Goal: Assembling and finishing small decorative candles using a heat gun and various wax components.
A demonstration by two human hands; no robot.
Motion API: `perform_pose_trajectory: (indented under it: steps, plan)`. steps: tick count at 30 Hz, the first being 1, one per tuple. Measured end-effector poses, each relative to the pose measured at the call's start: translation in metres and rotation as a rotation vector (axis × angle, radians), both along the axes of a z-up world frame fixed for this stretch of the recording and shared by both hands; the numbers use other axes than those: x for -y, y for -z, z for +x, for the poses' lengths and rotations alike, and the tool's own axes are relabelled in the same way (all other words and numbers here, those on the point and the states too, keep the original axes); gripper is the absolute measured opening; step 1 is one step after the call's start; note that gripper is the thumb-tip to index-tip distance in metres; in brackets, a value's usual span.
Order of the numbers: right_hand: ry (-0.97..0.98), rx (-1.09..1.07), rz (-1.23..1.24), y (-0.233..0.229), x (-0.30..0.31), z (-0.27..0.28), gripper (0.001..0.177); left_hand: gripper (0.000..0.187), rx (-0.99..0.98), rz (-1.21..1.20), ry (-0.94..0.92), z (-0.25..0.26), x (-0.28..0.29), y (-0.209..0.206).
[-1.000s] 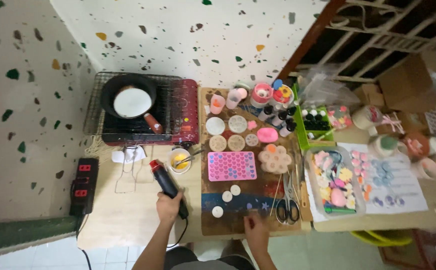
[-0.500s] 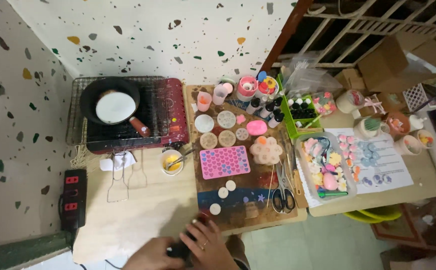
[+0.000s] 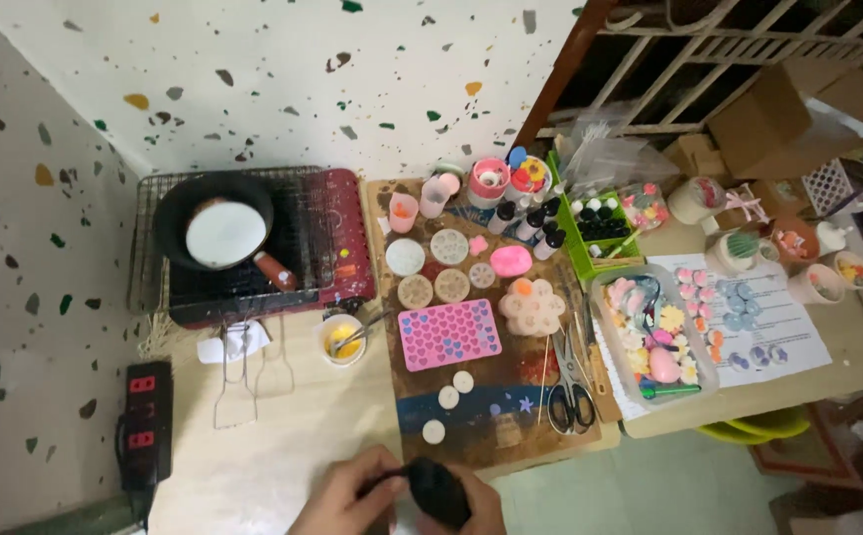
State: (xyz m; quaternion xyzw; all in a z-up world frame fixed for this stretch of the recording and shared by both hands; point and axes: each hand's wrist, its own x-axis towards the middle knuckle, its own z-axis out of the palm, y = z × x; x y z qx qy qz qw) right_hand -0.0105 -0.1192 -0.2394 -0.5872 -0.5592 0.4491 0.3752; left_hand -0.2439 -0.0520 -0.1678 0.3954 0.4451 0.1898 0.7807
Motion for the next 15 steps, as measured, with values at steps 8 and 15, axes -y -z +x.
perform_pose_trajectory:
  steps: [8, 15]
  plan:
    - [0.437, -1.092, -0.13, 0.067, -0.038, 0.048, 0.06, 0.031, -0.145, 0.966, 0.016, 0.044, -0.021, -0.11]
    - [0.11, -0.864, 0.427, 0.034, -0.027, 0.039, 0.073, 0.035, -0.363, 1.119, -0.24, 0.066, 0.089, 0.032]
